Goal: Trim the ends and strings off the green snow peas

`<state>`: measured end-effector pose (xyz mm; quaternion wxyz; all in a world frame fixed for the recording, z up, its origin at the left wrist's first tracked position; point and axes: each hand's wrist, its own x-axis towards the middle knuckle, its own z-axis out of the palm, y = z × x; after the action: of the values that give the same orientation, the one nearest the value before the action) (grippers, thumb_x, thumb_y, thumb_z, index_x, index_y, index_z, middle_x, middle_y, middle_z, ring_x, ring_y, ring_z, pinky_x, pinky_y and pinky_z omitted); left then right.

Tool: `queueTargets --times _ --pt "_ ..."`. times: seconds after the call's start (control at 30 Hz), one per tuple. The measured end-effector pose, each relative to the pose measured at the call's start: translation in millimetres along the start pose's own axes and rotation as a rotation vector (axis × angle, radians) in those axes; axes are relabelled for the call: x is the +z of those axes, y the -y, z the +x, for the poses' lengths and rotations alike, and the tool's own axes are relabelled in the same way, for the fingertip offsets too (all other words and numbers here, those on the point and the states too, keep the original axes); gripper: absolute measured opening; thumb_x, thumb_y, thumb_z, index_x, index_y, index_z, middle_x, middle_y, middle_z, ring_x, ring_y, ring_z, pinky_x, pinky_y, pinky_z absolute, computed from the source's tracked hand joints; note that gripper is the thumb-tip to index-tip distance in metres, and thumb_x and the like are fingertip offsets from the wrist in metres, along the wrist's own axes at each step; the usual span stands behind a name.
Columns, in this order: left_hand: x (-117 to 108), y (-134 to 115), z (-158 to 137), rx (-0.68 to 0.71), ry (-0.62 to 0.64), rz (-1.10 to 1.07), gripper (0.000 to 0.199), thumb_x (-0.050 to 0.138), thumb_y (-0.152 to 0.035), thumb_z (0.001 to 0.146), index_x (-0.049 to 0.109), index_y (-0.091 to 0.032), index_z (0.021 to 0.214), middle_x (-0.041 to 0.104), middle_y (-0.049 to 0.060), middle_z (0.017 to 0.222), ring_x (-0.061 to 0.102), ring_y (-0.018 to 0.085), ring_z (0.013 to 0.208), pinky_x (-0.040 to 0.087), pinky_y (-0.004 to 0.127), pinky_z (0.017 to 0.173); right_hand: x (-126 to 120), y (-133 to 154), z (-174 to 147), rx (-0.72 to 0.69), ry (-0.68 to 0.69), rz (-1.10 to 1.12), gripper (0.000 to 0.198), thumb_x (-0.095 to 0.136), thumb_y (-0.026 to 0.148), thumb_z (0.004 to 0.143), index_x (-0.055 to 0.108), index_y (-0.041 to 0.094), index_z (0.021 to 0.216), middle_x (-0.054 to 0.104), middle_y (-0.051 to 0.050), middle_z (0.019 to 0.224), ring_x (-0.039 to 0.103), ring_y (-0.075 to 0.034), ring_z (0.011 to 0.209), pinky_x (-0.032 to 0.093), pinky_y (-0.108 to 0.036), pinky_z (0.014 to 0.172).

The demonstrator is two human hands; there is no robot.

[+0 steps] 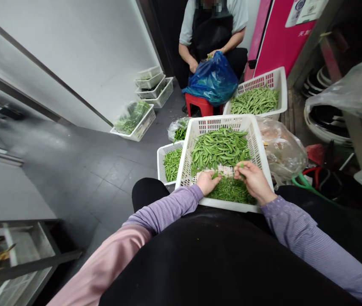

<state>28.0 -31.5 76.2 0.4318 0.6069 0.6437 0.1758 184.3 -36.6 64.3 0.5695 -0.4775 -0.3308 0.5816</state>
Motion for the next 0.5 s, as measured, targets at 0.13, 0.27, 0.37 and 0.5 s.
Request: queueTargets --times 0.13,0.27,0.37,0.5 --pt "-2 -8 -2 0.162 0.082 0.184 0.022 0.050 -0.024 0.074 0.062 -0.011 0.087 0.055 0.000 0.067 0.046 0.008 0.065 0.037 0.019 0.066 7 -6 -6 0.052 0.215 -0.238 0.033 0.058 0.041 0.061 0.052 0.015 0.080 0.044 0.002 0.062 0.037 -0.008 0.051 0.029 -0.020 0.045" --pt "2 -10 -4 0.147 0.251 0.058 0.021 0.044 -0.021 0.078 0.057 -0.008 0.088 0.049 -0.001 0.058 0.043 0.006 0.054 0.038 0.019 0.058 14 -17 -12 -0.043 0.176 -0.400 0.033 0.060 0.045 0.059 0.051 0.015 0.069 0.046 0.001 0.061 0.041 -0.011 0.058 0.033 -0.023 0.054" --pt "-1 -6 -2 0.013 0.431 -0.093 0.027 0.036 -0.026 0.084 0.051 -0.009 0.097 0.046 -0.003 0.054 0.041 0.005 0.044 0.037 0.018 0.049 9 -15 -9 -0.078 0.123 -0.459 0.035 0.058 0.049 0.062 0.052 0.015 0.070 0.050 -0.001 0.063 0.044 -0.014 0.060 0.035 -0.026 0.058" --pt "-14 -3 1 0.030 0.187 0.180 0.025 0.035 -0.028 0.085 0.053 -0.011 0.091 0.055 0.001 0.066 0.047 0.006 0.052 0.040 0.019 0.056 -1 -6 -5 -0.420 0.038 -0.758 0.031 0.051 0.046 0.070 0.055 0.016 0.067 0.053 -0.004 0.072 0.048 -0.016 0.069 0.036 -0.028 0.065"
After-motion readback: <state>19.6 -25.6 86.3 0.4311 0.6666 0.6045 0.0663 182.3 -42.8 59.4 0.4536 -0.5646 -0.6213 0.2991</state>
